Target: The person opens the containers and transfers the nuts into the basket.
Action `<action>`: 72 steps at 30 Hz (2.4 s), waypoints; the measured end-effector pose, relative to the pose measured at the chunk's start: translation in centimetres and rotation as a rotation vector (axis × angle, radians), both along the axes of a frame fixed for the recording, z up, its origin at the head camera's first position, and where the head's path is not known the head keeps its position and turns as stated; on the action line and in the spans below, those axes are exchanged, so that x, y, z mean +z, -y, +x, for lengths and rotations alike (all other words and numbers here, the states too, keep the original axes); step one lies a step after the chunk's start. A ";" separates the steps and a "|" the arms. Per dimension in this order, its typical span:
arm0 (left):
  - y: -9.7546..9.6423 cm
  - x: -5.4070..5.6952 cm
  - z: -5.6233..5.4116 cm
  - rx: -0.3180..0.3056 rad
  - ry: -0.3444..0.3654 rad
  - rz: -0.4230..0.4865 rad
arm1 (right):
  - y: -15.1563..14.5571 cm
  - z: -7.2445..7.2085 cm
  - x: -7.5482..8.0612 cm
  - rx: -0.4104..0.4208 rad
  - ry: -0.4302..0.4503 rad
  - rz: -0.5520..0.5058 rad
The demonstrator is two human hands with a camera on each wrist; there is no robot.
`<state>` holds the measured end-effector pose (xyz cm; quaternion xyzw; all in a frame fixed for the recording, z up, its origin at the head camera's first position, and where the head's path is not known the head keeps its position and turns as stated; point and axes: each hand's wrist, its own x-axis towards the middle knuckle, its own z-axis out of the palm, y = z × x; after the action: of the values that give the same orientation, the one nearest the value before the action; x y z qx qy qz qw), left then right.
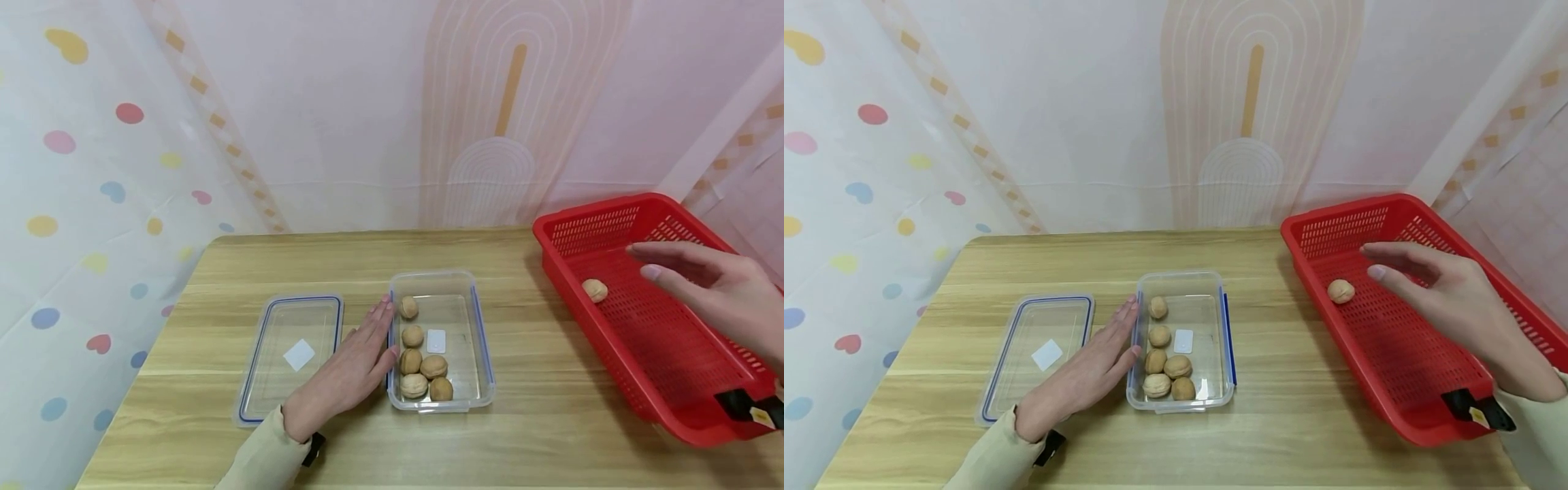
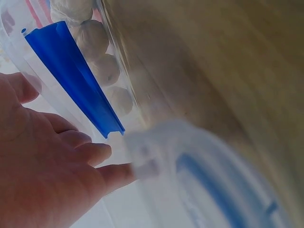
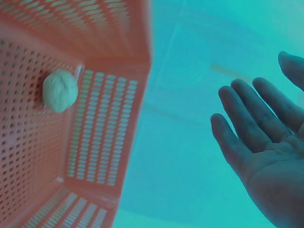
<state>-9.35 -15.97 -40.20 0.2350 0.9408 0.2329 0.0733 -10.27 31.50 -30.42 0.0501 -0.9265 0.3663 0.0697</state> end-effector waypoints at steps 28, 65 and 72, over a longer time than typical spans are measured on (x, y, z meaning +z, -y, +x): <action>-0.1 0.0 0.1 0.003 0.001 0.013 | 7.4 4.2 -1.0 0.199 -0.115 -0.109; -0.1 0.2 0.1 0.007 0.001 0.022 | 19.3 -1.6 -5.9 0.587 -0.025 -0.141; -0.2 0.2 0.0 0.004 0.007 0.029 | 20.4 -3.4 -5.7 0.676 -0.021 -0.109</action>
<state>-9.30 -15.78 -40.01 0.2335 0.9375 0.2476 0.0727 -13.65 11.08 -36.16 0.3542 -0.8359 0.4171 -0.0435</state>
